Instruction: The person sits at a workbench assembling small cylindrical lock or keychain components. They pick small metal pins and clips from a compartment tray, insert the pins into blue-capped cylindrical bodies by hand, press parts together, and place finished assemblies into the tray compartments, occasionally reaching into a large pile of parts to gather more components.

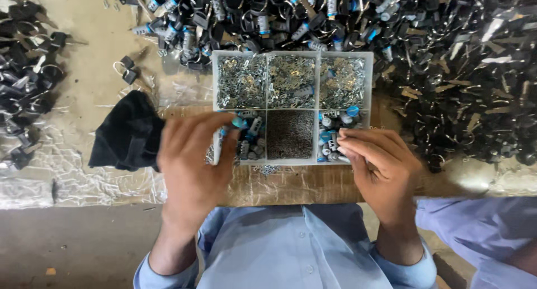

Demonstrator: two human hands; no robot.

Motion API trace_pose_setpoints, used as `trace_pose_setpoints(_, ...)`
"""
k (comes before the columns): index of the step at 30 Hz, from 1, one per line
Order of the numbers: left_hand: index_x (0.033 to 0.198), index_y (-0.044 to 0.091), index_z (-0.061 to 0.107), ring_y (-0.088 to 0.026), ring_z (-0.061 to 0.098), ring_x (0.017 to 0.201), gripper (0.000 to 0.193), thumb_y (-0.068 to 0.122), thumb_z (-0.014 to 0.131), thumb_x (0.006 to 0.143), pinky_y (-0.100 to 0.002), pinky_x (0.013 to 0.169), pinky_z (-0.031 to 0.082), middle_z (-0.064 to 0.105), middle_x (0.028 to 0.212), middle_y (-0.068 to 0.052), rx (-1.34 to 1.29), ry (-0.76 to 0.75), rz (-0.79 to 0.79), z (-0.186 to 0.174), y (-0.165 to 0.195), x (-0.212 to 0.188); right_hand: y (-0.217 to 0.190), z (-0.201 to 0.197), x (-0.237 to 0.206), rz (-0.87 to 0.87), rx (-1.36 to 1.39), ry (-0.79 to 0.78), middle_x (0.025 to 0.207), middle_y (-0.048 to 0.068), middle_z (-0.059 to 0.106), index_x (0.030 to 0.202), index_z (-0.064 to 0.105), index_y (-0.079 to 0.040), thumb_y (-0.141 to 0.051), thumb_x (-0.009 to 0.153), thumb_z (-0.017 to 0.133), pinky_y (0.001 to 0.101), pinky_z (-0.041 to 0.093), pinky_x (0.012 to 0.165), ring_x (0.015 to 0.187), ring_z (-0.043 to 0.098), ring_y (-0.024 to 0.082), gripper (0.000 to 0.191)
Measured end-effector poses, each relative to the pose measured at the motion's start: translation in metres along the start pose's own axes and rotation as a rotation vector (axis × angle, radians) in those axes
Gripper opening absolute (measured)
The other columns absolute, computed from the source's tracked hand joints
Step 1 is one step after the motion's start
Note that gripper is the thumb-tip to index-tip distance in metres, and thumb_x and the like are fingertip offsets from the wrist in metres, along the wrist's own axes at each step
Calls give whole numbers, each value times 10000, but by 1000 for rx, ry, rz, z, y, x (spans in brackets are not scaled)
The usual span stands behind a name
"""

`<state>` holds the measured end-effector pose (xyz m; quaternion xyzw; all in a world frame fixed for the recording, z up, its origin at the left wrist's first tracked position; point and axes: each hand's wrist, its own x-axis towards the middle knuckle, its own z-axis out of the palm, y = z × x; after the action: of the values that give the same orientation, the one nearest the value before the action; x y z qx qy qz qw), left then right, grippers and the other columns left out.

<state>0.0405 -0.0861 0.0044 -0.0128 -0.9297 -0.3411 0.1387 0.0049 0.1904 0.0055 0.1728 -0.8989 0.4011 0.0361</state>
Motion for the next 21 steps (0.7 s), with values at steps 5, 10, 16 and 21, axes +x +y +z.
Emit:
trace_pose_setpoints(5,1118,55,726,-272,665,971,250,27,804,882,-400,857,476,728,1080,-75,48,52,-4,-1,9,-3,9,3,-7,301,198,250,1140,180,754,1192,687,20,28,978,698,272,492,682,809,635,192,214)
trace_pose_setpoints(10,1102,96,706,-232,664,1017,250,106,810,875,-338,856,522,695,1117,-92,-286,-17,180,1,49,0,-11,-3,-31,419,1438,45,1257,179,656,1369,585,-22,-119,1113,618,300,632,857,1075,671,222,276)
trace_pose_setpoints(16,1215,35,700,-287,633,1138,340,51,728,877,-398,995,523,662,1213,-114,-23,-165,364,33,48,38,-30,-15,-53,313,1085,39,1237,165,671,1321,620,-27,-101,1099,638,307,626,853,1056,680,224,235)
trace_pose_setpoints(21,1051,72,702,-302,625,1006,290,35,680,764,-426,860,508,695,1060,-104,323,-213,302,73,45,71,-6,-64,-41,-74,487,792,1220,152,684,1281,649,-31,-87,1087,655,312,622,849,1041,687,226,202)
